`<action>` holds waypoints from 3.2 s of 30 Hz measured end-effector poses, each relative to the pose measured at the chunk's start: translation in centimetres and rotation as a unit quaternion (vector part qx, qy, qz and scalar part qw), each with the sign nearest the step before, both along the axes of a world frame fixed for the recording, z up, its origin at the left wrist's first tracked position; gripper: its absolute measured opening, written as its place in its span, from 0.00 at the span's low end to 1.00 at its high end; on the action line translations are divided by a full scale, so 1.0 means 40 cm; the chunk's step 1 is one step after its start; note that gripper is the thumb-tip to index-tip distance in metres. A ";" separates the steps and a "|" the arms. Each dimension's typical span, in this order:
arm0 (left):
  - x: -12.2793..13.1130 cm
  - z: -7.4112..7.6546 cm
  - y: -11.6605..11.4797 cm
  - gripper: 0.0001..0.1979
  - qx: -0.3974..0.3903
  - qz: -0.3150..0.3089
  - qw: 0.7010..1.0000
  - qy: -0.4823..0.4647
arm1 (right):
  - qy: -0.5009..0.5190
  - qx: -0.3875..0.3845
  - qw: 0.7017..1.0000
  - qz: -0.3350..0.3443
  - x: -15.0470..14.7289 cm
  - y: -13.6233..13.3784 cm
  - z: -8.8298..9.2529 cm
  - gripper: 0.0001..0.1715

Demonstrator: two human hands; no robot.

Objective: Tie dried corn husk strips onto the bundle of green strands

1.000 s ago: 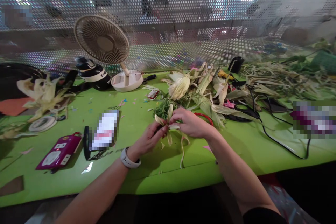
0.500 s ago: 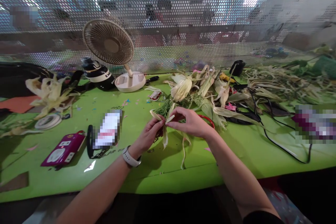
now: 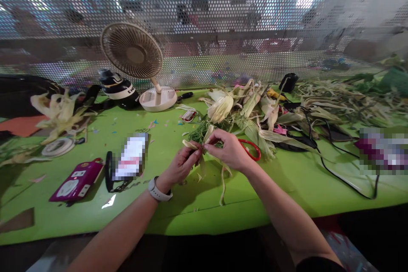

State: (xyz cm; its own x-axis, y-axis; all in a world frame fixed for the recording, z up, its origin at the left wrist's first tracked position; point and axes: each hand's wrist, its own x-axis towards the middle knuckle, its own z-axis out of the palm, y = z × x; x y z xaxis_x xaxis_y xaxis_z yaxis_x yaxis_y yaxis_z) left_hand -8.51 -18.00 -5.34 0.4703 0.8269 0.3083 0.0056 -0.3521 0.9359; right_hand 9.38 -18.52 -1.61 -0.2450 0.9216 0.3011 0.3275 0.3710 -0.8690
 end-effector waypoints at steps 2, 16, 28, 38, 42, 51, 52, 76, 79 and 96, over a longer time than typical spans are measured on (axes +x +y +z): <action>0.001 0.001 0.001 0.12 -0.016 0.001 1.000 -0.009 | 0.018 0.014 1.000 -0.015 -0.006 -0.002 -0.005 0.05; -0.005 0.010 -0.009 0.13 -0.052 0.018 0.998 -0.006 | 0.247 -0.198 0.947 0.056 -0.020 0.005 -0.023 0.24; 0.006 0.001 -0.005 0.16 -0.083 -0.008 0.995 -0.053 | 0.186 -0.111 0.976 0.007 -0.027 0.000 -0.013 0.17; 0.014 -0.006 -0.007 0.13 -0.018 0.031 0.999 -0.024 | 0.294 -0.203 0.934 -0.018 -0.056 -0.006 -0.035 0.20; 0.018 -0.015 -0.004 0.14 -0.052 0.031 0.995 -0.073 | 0.283 -0.203 0.937 -0.026 -0.050 -0.003 -0.036 0.19; 0.016 -0.007 -0.007 0.14 -0.078 0.007 0.993 -0.083 | 0.281 -0.220 0.934 -0.019 -0.048 0.002 -0.034 0.19; 0.014 -0.005 -0.007 0.14 -0.082 0.005 0.993 -0.081 | 0.280 -0.222 0.934 -0.018 -0.046 0.002 -0.031 0.19; 0.007 -0.005 0.000 0.11 0.049 0.077 0.996 -0.001 | 0.278 -0.235 0.931 -0.037 -0.050 -0.002 -0.020 0.16; 0.001 -0.011 0.003 0.10 0.091 0.087 0.992 0.028 | 0.269 -0.231 0.934 -0.037 -0.048 -0.001 -0.021 0.16; -0.007 -0.015 0.014 0.05 0.254 0.091 0.956 0.116 | 0.227 -0.232 0.945 -0.034 -0.043 0.002 -0.022 0.18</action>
